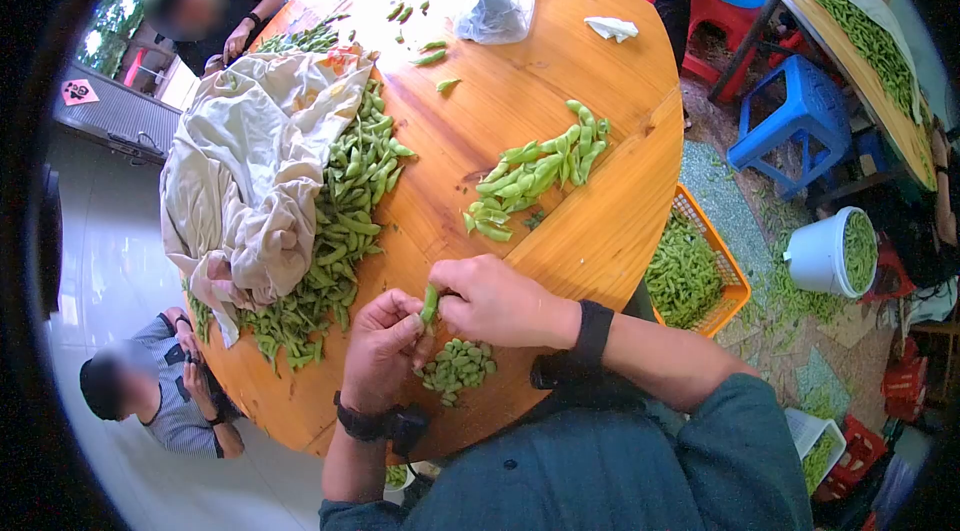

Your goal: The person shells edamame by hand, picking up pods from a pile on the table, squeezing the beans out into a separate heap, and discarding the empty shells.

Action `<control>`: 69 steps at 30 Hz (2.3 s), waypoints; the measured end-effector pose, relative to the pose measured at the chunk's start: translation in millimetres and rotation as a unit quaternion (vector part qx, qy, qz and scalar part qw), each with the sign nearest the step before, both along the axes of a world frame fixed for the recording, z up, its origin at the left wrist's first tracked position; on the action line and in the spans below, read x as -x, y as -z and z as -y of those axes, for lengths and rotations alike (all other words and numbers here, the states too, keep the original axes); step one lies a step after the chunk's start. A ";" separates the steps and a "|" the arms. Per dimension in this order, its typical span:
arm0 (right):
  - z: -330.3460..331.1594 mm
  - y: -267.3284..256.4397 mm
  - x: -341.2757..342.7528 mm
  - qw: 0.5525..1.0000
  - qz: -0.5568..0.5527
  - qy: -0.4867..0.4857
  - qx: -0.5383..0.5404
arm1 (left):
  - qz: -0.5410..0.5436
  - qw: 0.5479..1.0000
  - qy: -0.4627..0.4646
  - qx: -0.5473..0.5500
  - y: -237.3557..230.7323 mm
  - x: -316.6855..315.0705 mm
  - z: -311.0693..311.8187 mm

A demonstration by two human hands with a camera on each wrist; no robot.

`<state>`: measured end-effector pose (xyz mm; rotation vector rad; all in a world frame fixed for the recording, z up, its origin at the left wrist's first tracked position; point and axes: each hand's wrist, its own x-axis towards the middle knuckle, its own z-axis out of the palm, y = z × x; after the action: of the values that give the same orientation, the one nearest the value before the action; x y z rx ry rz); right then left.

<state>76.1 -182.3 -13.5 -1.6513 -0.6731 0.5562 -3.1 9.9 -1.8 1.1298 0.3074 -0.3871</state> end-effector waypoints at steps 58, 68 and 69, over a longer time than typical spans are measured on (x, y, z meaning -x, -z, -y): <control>-11.0 -7.0 4.1 0.936 0.284 -0.103 0.179 | 0.091 0.887 0.021 -0.452 2.7 12.7 -3.4; -10.4 5.8 -5.3 0.996 0.084 0.025 0.036 | 0.136 0.911 -0.025 -0.388 11.1 11.7 8.8; -10.1 4.4 -5.7 0.997 0.067 0.016 0.041 | 0.138 0.912 -0.018 -0.387 10.6 10.8 10.0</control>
<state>81.7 -172.2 -17.9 -1.7851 -0.7279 0.4572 -13.9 -0.1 -12.5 1.9340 0.2320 -0.0524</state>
